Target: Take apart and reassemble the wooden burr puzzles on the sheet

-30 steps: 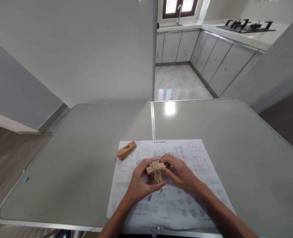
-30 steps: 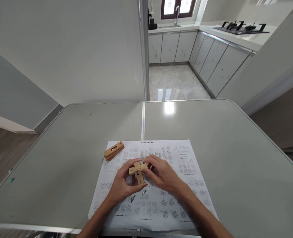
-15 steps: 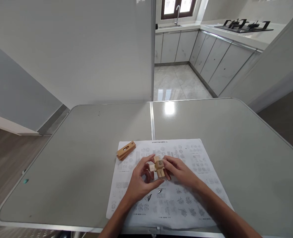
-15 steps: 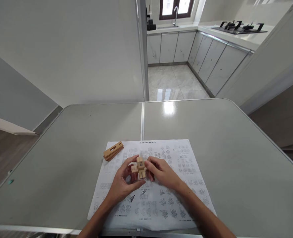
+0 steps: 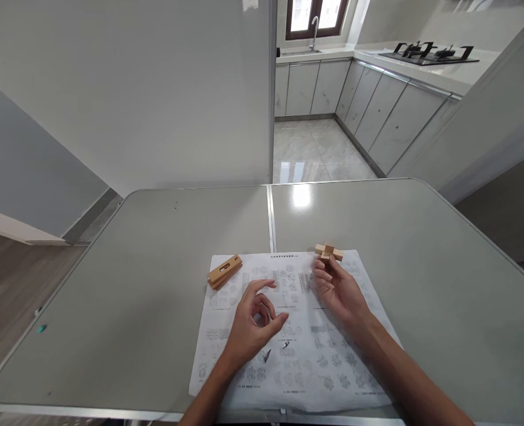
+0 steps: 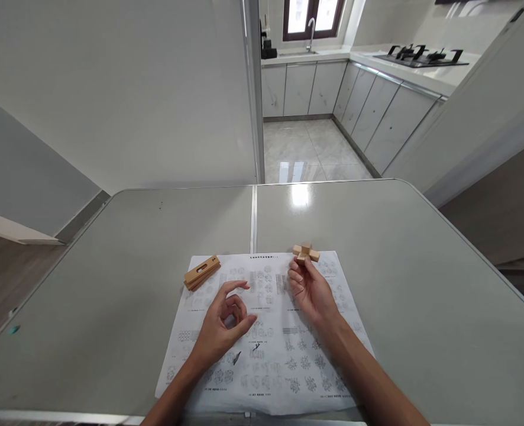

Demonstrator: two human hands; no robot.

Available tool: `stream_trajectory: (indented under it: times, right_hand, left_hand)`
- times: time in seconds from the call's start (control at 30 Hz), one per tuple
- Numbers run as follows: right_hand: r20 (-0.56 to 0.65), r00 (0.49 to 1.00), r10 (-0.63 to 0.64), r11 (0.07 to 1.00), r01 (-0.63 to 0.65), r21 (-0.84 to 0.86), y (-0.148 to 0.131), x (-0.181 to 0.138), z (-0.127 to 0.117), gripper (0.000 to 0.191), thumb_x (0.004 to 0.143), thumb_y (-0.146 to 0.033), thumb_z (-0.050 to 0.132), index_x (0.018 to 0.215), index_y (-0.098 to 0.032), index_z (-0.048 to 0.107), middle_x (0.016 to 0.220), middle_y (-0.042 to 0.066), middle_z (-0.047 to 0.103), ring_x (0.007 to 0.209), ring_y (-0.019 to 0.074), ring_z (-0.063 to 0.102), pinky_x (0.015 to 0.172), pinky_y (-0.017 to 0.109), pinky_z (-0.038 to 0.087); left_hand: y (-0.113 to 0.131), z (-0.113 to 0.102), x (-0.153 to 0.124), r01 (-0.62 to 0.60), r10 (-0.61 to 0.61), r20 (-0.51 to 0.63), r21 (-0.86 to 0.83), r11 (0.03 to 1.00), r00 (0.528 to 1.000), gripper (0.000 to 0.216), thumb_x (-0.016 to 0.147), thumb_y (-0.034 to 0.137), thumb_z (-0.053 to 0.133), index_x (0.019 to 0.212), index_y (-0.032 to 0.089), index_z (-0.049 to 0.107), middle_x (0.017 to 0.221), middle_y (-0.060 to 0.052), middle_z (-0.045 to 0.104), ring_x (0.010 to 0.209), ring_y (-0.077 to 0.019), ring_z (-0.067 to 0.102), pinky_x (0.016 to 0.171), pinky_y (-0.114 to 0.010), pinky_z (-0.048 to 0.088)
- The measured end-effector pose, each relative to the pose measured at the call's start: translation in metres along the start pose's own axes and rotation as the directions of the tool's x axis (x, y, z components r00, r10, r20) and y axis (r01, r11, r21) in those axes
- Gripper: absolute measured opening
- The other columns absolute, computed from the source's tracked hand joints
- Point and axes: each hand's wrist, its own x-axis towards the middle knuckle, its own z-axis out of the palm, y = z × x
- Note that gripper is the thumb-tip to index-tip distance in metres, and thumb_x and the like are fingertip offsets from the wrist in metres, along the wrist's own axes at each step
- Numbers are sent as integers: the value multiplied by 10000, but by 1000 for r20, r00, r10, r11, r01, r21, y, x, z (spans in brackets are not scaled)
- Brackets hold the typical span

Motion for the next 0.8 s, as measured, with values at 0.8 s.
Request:
stream_trajectory:
  times: [0.8]
  right_hand:
    - [138, 990, 9, 863, 62, -501, 14, -16, 24, 387, 916, -563, 769, 845, -218, 608, 730, -24, 563, 548, 113, 466, 500, 262, 385]
  left_hand:
    - [2, -11, -5, -150, 152, 7, 234, 961, 988, 110, 1004, 291, 622, 1071, 231, 687, 952, -39, 697, 708, -133, 614, 650, -259, 527]
